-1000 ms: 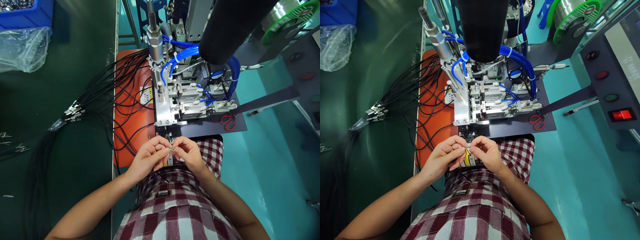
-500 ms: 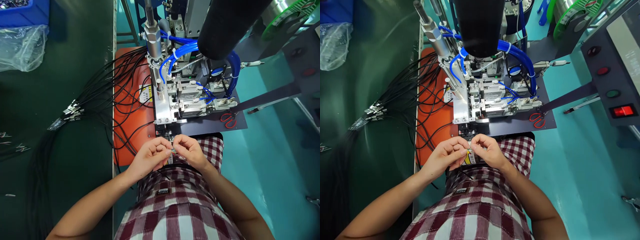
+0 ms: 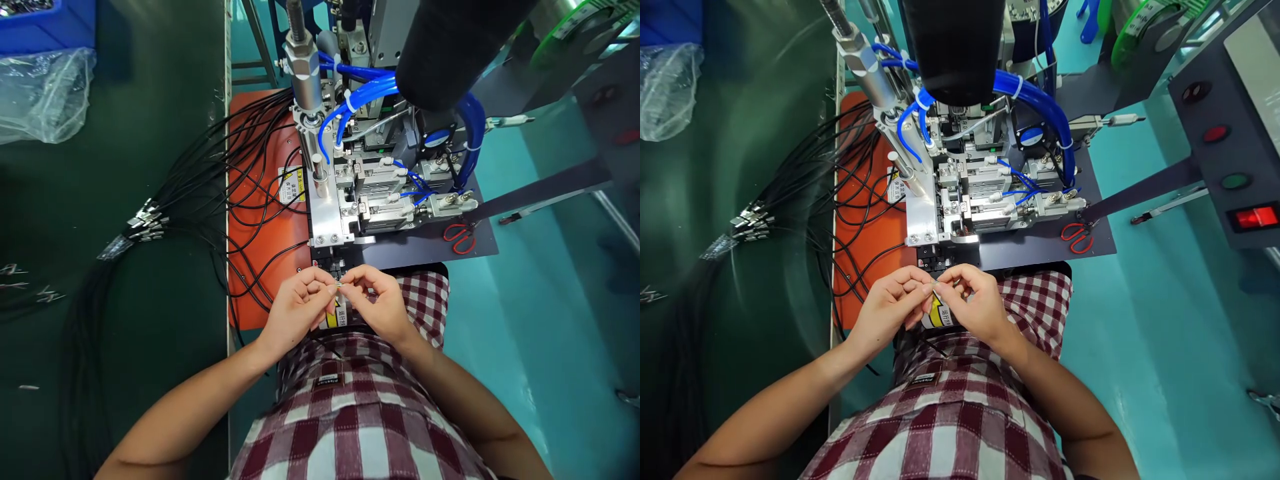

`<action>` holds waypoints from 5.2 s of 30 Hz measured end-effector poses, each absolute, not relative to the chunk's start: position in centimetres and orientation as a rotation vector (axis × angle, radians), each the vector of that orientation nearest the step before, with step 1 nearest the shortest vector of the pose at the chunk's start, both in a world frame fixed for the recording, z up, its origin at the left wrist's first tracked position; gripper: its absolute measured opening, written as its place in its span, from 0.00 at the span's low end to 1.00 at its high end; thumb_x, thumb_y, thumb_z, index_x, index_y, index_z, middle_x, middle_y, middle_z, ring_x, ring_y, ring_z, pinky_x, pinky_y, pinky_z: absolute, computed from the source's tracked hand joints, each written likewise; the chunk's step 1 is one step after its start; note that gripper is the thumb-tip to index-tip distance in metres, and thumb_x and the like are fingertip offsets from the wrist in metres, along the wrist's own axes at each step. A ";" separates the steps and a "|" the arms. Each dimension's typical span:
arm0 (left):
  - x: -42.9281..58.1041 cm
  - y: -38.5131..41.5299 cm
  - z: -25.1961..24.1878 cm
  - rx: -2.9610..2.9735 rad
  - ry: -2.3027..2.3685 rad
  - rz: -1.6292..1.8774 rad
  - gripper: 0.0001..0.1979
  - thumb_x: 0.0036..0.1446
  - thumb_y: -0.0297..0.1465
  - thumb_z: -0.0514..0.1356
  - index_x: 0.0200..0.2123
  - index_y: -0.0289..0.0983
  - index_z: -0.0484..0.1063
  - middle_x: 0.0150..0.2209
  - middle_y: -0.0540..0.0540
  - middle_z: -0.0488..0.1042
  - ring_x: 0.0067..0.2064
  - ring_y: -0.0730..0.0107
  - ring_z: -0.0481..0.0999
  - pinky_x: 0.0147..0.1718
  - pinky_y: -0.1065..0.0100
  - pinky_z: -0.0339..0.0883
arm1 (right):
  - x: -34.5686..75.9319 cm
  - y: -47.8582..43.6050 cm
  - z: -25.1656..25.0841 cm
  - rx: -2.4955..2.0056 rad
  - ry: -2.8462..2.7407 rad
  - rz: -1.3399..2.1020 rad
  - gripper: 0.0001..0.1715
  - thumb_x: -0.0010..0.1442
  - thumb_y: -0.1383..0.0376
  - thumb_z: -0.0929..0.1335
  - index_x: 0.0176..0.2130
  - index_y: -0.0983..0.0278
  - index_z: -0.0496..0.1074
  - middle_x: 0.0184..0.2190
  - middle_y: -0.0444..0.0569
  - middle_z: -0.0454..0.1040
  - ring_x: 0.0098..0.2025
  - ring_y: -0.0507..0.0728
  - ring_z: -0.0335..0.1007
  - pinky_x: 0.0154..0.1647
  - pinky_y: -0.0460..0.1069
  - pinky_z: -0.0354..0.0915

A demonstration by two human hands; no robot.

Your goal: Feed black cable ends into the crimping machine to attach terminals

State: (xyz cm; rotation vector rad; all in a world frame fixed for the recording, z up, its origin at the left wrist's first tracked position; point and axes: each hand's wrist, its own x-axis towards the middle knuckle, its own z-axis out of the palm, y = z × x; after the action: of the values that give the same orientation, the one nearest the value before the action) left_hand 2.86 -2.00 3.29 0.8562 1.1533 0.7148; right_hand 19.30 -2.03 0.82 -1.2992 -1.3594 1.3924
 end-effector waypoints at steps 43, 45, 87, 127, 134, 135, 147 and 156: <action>0.4 0.4 0.2 2.563 1.278 0.575 0.16 0.66 0.26 0.48 0.48 0.33 0.73 0.33 0.44 0.69 0.33 0.69 0.71 0.29 0.71 0.66 | 20.1 1.5 -2.0 -1.414 -1.266 1.571 0.11 0.60 0.59 0.66 0.30 0.64 0.67 0.25 0.43 0.67 0.26 0.50 0.59 0.27 0.46 0.56; 0.3 0.4 0.2 2.605 1.280 0.548 0.16 0.66 0.26 0.48 0.49 0.34 0.73 0.32 0.45 0.69 0.32 0.69 0.70 0.28 0.71 0.65 | 20.0 1.6 -2.0 -1.427 -1.275 1.570 0.11 0.60 0.59 0.66 0.30 0.65 0.68 0.25 0.44 0.68 0.26 0.50 0.59 0.27 0.46 0.57; 0.1 0.5 0.2 2.641 1.292 0.499 0.17 0.67 0.28 0.46 0.48 0.38 0.74 0.30 0.47 0.68 0.29 0.71 0.67 0.28 0.71 0.61 | 20.0 1.4 -2.1 -1.454 -1.265 1.646 0.15 0.61 0.55 0.66 0.33 0.64 0.67 0.24 0.41 0.68 0.21 0.48 0.62 0.23 0.45 0.58; 0.1 0.7 0.0 2.783 1.210 0.574 0.14 0.66 0.26 0.50 0.49 0.35 0.73 0.30 0.47 0.69 0.29 0.70 0.66 0.27 0.69 0.58 | 19.9 1.2 -0.7 -1.545 -1.507 1.458 0.10 0.65 0.61 0.63 0.34 0.63 0.66 0.20 0.41 0.69 0.23 0.50 0.66 0.26 0.46 0.62; 0.1 0.7 0.0 2.770 1.196 0.575 0.14 0.66 0.26 0.50 0.49 0.34 0.73 0.30 0.46 0.68 0.29 0.69 0.65 0.28 0.69 0.58 | 20.0 1.3 -0.6 -1.549 -1.533 1.461 0.10 0.65 0.61 0.63 0.34 0.63 0.66 0.20 0.41 0.70 0.24 0.50 0.67 0.28 0.45 0.62; 0.1 0.7 0.0 2.771 1.194 0.572 0.14 0.66 0.26 0.50 0.49 0.34 0.73 0.31 0.46 0.69 0.29 0.69 0.65 0.28 0.69 0.59 | 20.1 1.3 -0.6 -1.548 -1.534 1.464 0.10 0.65 0.61 0.63 0.34 0.63 0.66 0.20 0.41 0.70 0.24 0.50 0.67 0.28 0.45 0.62; 0.3 0.8 0.3 2.830 1.241 0.529 0.15 0.66 0.26 0.49 0.47 0.36 0.74 0.29 0.47 0.70 0.28 0.70 0.66 0.26 0.69 0.59 | 19.7 1.2 -0.4 -1.635 -1.648 1.293 0.09 0.65 0.62 0.62 0.33 0.62 0.65 0.23 0.44 0.71 0.25 0.52 0.68 0.28 0.47 0.61; 0.4 0.9 0.4 2.808 1.219 0.484 0.14 0.65 0.25 0.51 0.47 0.35 0.74 0.31 0.45 0.73 0.30 0.68 0.69 0.28 0.69 0.60 | 20.1 1.1 -1.6 -1.552 -1.294 1.612 0.13 0.63 0.56 0.65 0.34 0.63 0.67 0.22 0.42 0.69 0.23 0.51 0.68 0.27 0.46 0.63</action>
State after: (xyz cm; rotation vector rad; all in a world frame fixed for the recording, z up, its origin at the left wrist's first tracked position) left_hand 0.43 0.93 0.44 2.8079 1.2192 0.4838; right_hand 20.11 1.14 -1.58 -1.5516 -1.2938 1.6118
